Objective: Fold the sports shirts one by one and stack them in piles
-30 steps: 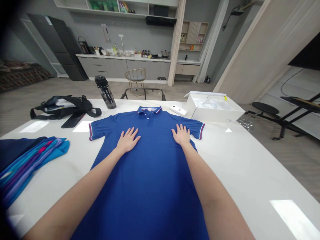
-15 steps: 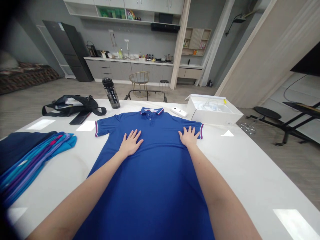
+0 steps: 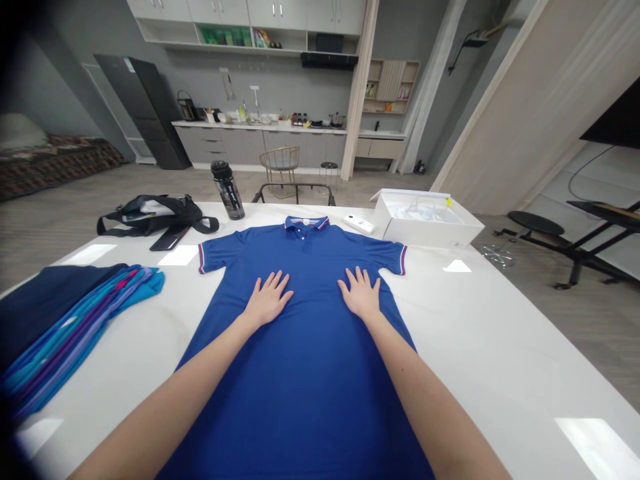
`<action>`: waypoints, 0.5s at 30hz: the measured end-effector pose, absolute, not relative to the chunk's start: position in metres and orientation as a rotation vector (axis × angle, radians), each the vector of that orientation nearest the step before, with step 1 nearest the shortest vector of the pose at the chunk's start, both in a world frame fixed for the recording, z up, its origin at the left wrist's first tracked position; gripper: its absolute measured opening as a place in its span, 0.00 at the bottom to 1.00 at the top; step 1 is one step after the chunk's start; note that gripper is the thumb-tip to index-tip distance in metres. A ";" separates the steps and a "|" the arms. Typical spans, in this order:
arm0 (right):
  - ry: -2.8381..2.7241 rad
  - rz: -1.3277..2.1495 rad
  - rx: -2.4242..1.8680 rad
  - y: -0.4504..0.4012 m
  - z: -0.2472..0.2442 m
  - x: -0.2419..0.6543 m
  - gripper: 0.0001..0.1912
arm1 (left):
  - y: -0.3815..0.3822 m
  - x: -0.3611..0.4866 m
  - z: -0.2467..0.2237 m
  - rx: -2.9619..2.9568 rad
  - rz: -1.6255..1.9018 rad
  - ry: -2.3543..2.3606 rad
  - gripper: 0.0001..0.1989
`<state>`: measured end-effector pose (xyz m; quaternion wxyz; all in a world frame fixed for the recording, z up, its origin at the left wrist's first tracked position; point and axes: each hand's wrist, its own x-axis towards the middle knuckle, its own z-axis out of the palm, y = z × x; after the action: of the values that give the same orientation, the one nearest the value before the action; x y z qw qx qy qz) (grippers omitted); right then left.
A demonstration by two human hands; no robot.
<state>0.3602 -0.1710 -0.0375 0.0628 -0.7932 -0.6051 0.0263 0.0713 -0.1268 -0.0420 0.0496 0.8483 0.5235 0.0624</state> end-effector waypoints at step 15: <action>-2.095 0.195 -2.098 -0.308 -0.030 0.310 0.32 | -0.261 0.068 -0.043 2.686 0.256 1.394 0.31</action>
<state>0.3096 -0.3081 -0.0302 0.0848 -0.7035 -0.7026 0.0653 0.0679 -0.2605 -0.0425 0.0523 0.8833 0.4582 0.0842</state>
